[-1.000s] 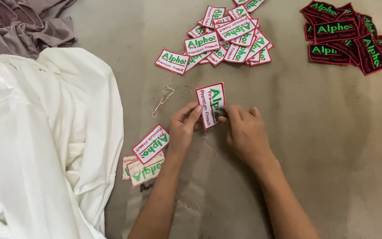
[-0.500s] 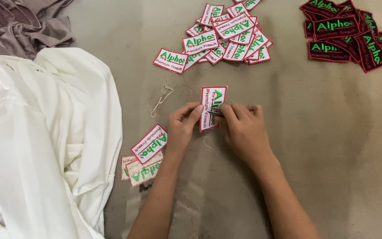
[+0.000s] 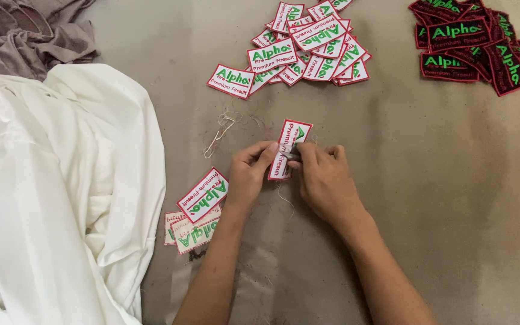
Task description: Trimming excess threads from fabric labels using small snips
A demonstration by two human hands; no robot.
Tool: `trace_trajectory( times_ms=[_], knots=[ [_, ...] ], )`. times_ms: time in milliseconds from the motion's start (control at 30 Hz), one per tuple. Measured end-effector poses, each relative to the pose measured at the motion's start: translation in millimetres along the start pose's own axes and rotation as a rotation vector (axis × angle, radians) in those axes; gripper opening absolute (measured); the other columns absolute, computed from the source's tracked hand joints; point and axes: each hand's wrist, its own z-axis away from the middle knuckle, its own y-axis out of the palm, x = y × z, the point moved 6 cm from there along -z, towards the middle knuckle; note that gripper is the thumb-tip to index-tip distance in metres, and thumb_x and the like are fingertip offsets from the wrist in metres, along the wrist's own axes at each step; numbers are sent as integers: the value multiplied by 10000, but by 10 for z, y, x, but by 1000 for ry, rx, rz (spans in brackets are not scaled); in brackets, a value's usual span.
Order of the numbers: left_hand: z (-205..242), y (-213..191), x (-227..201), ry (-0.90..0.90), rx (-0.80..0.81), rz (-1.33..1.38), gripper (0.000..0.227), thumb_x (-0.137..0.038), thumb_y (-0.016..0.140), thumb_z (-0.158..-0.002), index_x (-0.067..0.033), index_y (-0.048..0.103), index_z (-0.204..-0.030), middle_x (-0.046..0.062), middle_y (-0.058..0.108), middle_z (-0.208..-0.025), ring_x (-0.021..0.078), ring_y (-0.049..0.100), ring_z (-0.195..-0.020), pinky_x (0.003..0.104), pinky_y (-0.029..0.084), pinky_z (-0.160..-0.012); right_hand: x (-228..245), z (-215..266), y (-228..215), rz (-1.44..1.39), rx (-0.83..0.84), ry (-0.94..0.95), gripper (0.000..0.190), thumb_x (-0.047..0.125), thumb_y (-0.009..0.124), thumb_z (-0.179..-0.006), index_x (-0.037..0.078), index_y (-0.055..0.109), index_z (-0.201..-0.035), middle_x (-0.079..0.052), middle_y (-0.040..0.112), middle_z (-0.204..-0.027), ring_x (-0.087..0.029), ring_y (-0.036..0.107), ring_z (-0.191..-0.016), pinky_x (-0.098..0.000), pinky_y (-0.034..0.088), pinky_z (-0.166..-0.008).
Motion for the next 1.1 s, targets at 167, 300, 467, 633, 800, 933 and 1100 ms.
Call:
trace_trajectory(
  times_ms=[167,300,467,633,800,933,1100],
  knots=[
    [8,-16,-139,13,-24,-24,235,-255,713,-979,-44,792,-1048,115,724,-892,151,600,-871,330,548,-835,-93,48,67,-36,-26,-2,95,197,528,-1066,114,569,-1084,-85,644,-769,-275,707,-751,-383,447,-818],
    [1,-62,-110,24,-29,-76,241,-253,698,-991,-38,787,-1052,104,702,-870,166,591,-842,333,540,-832,-58,11,-13,-40,30,-9,132,223,550,-1061,114,551,-1137,-103,674,-780,-263,725,-756,-386,453,-832],
    [10,-50,-175,44,-3,-151,212,-235,690,-996,-57,791,-1052,118,719,-859,142,598,-853,323,547,-822,-18,0,8,-41,60,-29,168,253,549,-1064,102,580,-1131,-119,681,-786,-291,733,-767,-414,446,-845],
    [9,-65,-209,44,5,-184,222,-272,698,-993,-81,805,-1026,105,733,-850,135,600,-832,331,552,-796,3,-5,-34,24,66,-68,132,270,558,-1062,145,599,-1074,-82,685,-778,-264,729,-740,-386,436,-848],
    [-17,-83,-104,99,17,-248,228,-225,681,-1014,-27,777,-1072,200,735,-876,198,637,-855,410,555,-806,-57,-19,-73,-96,84,-63,84,183,519,-1077,131,585,-1073,-137,665,-791,-333,713,-772,-457,450,-862],
    [5,-71,-164,21,-57,-189,221,-213,694,-989,-20,771,-1063,131,722,-915,159,595,-923,367,556,-882,-198,5,16,-35,87,29,74,213,561,-1057,152,598,-1079,-99,672,-766,-274,722,-749,-403,466,-865],
    [-13,-131,-158,64,-110,-141,281,-296,639,-1035,-46,754,-1096,149,697,-870,199,647,-835,386,587,-753,-327,-44,-139,-656,1,408,370,350,602,-1042,18,562,-1199,-248,688,-824,-437,699,-766,-526,489,-798]
  ],
)
